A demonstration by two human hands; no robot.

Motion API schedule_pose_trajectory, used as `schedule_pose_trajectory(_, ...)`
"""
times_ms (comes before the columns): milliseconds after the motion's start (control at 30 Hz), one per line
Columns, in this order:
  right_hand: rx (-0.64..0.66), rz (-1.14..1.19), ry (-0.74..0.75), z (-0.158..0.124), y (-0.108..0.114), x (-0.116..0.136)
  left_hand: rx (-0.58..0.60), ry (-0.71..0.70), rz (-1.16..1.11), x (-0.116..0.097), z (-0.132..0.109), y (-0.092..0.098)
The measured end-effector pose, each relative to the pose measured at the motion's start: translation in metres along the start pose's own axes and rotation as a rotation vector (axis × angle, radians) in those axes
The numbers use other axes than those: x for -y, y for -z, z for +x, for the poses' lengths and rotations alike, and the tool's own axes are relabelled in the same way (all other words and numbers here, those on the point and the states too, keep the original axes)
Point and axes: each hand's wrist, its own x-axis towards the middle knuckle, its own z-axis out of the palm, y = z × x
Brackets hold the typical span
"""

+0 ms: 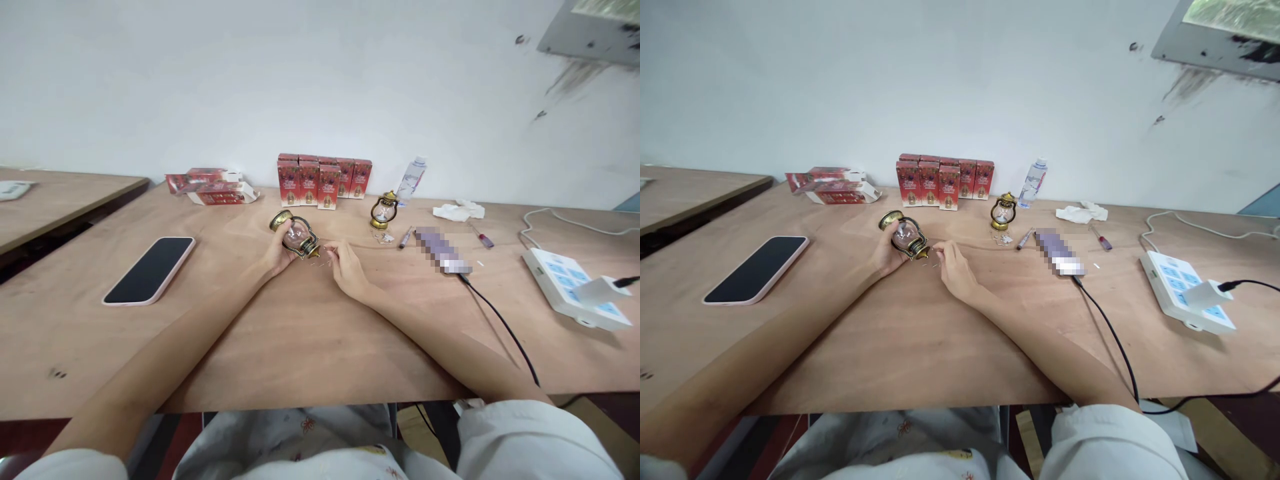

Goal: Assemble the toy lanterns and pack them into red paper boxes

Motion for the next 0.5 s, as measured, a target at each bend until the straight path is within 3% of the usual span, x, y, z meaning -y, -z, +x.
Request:
schedule_pose_trajectory(267,-0.073,0.015,0.06,-0.0007,0.0003,0.0001,-0.003,0.062,0.034,0.0018,-0.0012,-0.0027)
schedule_pose_trajectory(500,-0.074,0.124,-0.026,-0.0031,-0.0019,-0.0025,-0.007,0.062,0.047,0.0043,-0.0017,-0.0029)
